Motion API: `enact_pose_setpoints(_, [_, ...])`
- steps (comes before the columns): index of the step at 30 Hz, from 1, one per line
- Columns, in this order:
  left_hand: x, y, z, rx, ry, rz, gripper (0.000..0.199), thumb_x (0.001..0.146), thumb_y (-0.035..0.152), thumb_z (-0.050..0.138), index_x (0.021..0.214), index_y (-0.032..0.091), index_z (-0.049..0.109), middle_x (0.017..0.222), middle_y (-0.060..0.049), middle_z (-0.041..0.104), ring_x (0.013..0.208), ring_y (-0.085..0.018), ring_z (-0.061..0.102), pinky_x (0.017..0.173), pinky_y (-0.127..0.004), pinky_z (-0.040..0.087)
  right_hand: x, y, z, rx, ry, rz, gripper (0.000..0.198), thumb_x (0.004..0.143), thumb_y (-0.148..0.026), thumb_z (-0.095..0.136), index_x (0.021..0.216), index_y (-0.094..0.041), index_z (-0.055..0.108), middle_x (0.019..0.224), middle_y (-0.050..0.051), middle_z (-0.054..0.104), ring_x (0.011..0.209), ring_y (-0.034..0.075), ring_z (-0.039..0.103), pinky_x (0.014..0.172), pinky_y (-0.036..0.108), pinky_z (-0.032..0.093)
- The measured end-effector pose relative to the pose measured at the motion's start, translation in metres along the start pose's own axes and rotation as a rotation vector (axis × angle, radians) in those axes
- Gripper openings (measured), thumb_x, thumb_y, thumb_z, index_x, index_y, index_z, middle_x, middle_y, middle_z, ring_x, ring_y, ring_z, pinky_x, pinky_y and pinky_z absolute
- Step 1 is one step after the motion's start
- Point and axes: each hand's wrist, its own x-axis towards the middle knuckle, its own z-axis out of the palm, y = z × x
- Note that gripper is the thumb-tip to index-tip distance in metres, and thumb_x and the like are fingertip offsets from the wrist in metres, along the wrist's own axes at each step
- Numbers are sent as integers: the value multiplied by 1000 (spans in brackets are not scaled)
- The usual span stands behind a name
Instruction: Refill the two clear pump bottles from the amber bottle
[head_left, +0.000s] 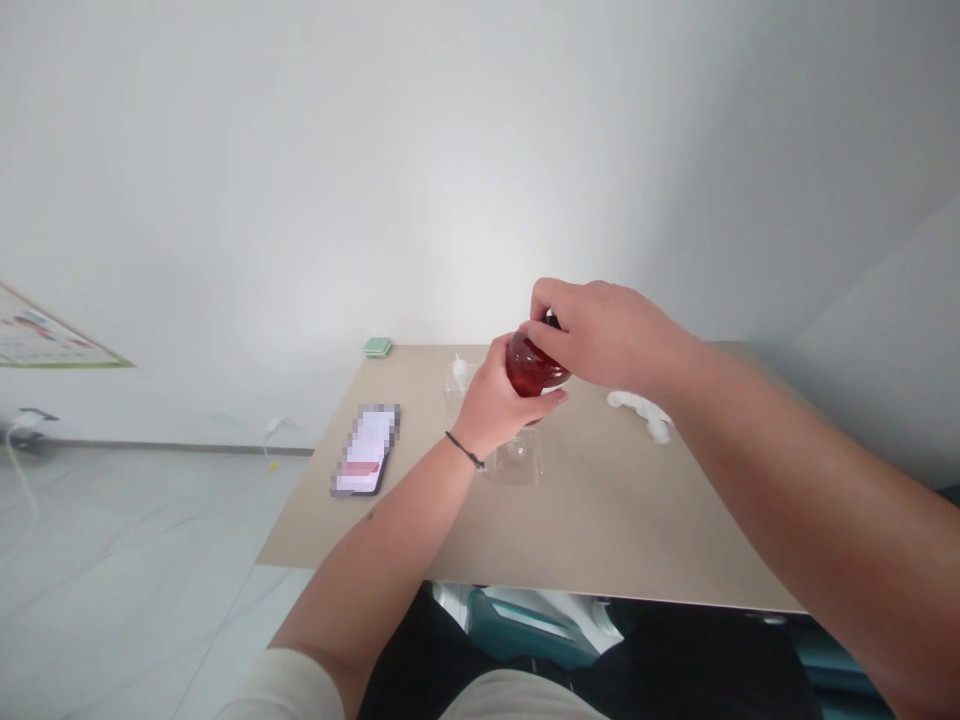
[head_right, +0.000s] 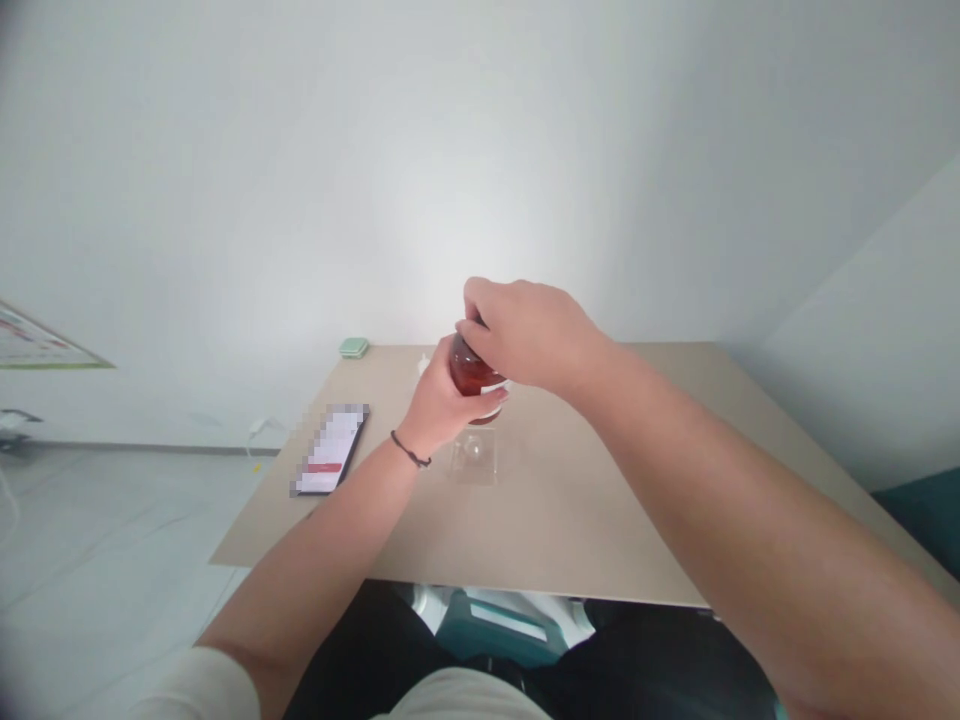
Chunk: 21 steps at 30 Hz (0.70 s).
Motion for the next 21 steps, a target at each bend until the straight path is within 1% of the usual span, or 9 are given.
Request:
enact_pose_setpoints(2, [-3, 13, -6, -64, -123, 37, 67, 68, 30, 90, 126, 23, 55, 122, -9, 71, 110, -30, 74, 98, -49, 61, -5, 5, -11, 64, -34, -95, 21, 97, -38, 49, 96, -25, 65, 71, 0, 67, 62, 18, 56, 61, 31, 33])
enact_pose_setpoints(5, [-13, 35, -12, -70, -209, 72, 66, 67, 29, 91, 123, 22, 57, 119, -8, 72, 109, -30, 73, 97, -48, 61, -16, 6, -26, 129, -54, -215, 22, 95, -40, 52, 106, -27, 65, 73, -3, 67, 64, 18, 57, 62, 30, 34])
enact_pose_setpoints(7, [-22, 47, -13, -77, -252, 65, 70, 68, 30, 92, 127, 23, 56, 120, -8, 72, 108, -30, 73, 95, -48, 61, -25, 1, -34, 123, -35, -224, 25, 94, -43, 55, 111, -27, 65, 71, -4, 65, 64, 18, 57, 63, 30, 35])
enact_pose_setpoints(10, [-38, 59, -12, -46, -260, 49, 69, 67, 32, 93, 126, 22, 58, 118, -8, 73, 107, -31, 74, 93, -47, 62, -37, -9, -41, 82, -3, -183, 27, 94, -48, 55, 105, -26, 67, 65, -2, 62, 64, 19, 58, 64, 31, 35])
enact_pose_setpoints(12, [-50, 63, -11, -32, -267, 18, 71, 66, 31, 94, 126, 23, 58, 119, -9, 73, 108, -31, 74, 90, -45, 63, -46, -14, -42, 94, -30, -194, 26, 94, -46, 54, 102, -26, 68, 66, -2, 63, 65, 19, 59, 64, 31, 36])
enact_pose_setpoints(14, [-61, 65, -10, -71, -290, -23, 73, 66, 29, 94, 129, 24, 56, 122, -9, 72, 107, -30, 74, 87, -43, 64, -53, -15, -41, 129, -68, -242, 26, 93, -44, 56, 109, -27, 68, 73, -1, 67, 67, 19, 60, 64, 31, 37])
enact_pose_setpoints(16, [-71, 65, -10, -120, -307, -57, 75, 66, 28, 94, 130, 24, 55, 121, -8, 72, 104, -29, 75, 84, -42, 64, -60, -16, -39, 135, -71, -270, 31, 91, -45, 59, 115, -27, 67, 80, 0, 71, 70, 20, 62, 64, 30, 36])
enact_pose_setpoints(19, [-82, 62, -9, -112, -306, -100, 74, 65, 30, 95, 127, 24, 56, 116, -7, 72, 103, -29, 74, 84, -43, 64, -69, -18, -33, 85, -69, -227, 30, 93, -50, 56, 107, -26, 69, 71, 0, 69, 67, 20, 61, 62, 30, 33])
enact_pose_setpoints(21, [-88, 59, -8, -84, -296, -112, 74, 64, 32, 96, 126, 24, 57, 116, -8, 72, 106, -30, 73, 87, -45, 64, -74, -20, -30, 85, -115, -220, 26, 96, -45, 52, 104, -27, 69, 67, -1, 68, 62, 19, 58, 60, 30, 31])
